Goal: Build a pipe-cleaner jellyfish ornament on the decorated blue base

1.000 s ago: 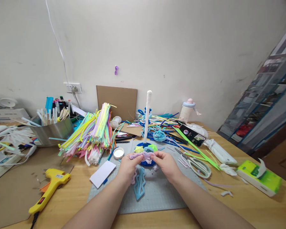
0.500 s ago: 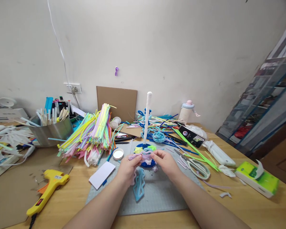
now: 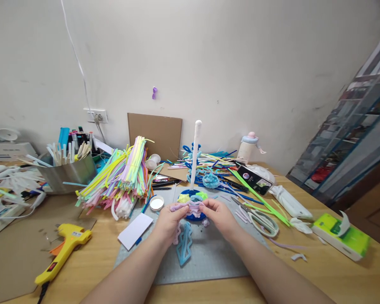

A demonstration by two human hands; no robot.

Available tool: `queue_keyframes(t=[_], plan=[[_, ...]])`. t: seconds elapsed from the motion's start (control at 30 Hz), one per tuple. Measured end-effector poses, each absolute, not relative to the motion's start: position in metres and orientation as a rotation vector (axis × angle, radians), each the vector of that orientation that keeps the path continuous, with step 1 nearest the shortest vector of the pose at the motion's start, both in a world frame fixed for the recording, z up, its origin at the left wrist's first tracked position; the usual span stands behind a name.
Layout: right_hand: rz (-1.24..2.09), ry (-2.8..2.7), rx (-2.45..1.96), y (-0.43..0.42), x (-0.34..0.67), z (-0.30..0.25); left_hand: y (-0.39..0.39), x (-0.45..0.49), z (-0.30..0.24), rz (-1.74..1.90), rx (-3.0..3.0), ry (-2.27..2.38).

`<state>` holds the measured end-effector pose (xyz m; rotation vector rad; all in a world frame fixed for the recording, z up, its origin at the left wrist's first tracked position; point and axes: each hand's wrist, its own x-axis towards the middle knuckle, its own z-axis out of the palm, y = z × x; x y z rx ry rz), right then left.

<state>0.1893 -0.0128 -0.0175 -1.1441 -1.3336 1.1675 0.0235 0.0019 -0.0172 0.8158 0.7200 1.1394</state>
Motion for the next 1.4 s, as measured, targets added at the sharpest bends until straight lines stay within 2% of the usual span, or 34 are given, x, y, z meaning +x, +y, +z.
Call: queue_keyframes(t=[0.1,0.23,0.53,0.8,1.0,1.23,1.4], plan=[[1.286,-1.219,-1.047,-0.014,0.187,-0.017,0.001,0.024,-0.016,1.154,0.817,0.684],[1.28,-1.184,-1.018,-0.015,0.185,-0.015,0.0,0.025,-0.011,1.16,0.773,0.605],[0.896,-1.39,-1.197,-0.008,0.2,-0.017,0.007,0.016,-0.017,1.115,0.959,0.94],[0.989,-1.276,-1.178,0.0,0.211,-0.015,0.008,0.016,-0.017,1.046,1.07,1.021],[1.016,-1.218,-1.195,0.004,0.213,-0.017,0.008,0.02,-0.02,1.135,1.152,1.108],[0.982,-1.108,-1.037,0.002,0.212,-0.017,0.005,0.021,-0.019,1.063,1.076,0.986],[1.086,-0.941,-0.886,-0.005,0.201,-0.022,0.0,0.017,-0.013,0.89,0.669,0.704]])
